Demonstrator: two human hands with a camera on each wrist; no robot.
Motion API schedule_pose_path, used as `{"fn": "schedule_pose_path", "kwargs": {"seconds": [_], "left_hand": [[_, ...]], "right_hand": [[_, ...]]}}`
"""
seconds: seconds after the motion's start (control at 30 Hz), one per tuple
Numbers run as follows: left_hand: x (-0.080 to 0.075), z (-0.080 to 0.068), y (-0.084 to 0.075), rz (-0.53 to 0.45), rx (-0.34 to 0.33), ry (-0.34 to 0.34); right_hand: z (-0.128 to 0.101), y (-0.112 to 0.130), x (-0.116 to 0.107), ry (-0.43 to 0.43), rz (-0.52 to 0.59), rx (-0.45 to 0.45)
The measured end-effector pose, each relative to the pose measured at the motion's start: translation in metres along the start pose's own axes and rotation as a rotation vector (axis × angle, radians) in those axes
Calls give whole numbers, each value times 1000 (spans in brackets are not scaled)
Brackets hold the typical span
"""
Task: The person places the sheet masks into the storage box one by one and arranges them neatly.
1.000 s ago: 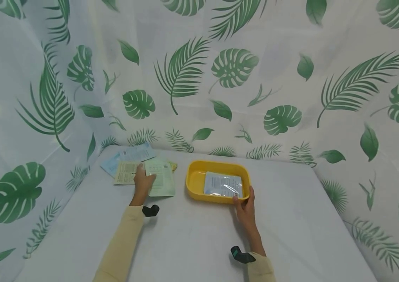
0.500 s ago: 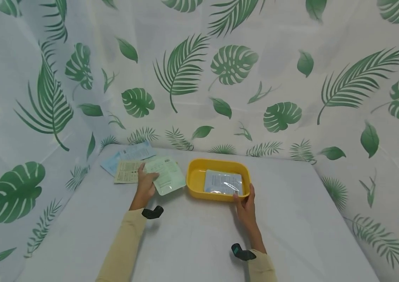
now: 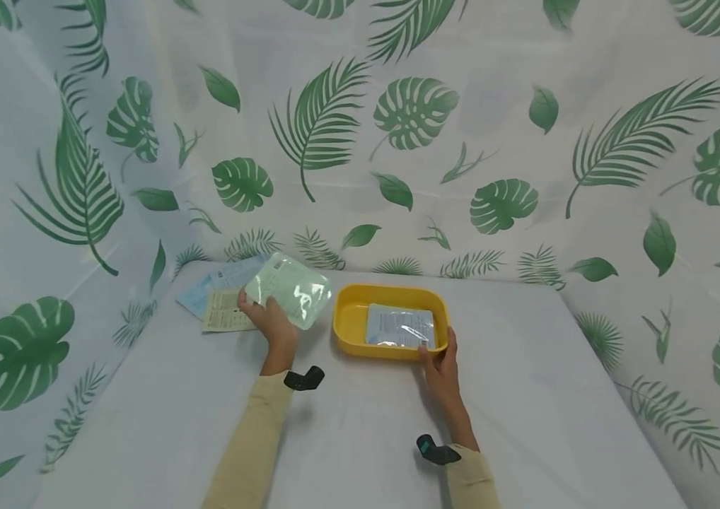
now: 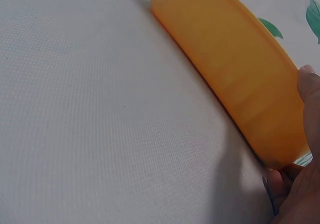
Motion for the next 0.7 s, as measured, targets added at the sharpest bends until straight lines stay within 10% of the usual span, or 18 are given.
{"fn": "schedule_pose_path", "kwargs": {"seconds": [0.43, 0.7], "left_hand": [[55, -50, 91, 462, -280, 98], [81, -65, 100, 1020, -206, 366]], "right_hand": [[-2, 0, -6, -11, -4, 16], [-1, -2, 0, -15, 18, 20]]}}
Point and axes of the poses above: each hand's wrist, its own z-axis towards the middle knuckle, its own x-axis out of the palm, y = z × x, the point moved 9 cm from there along z, towards the middle knuckle, and after that the axes turned 10 degrees about y, right-handed, at the moved point
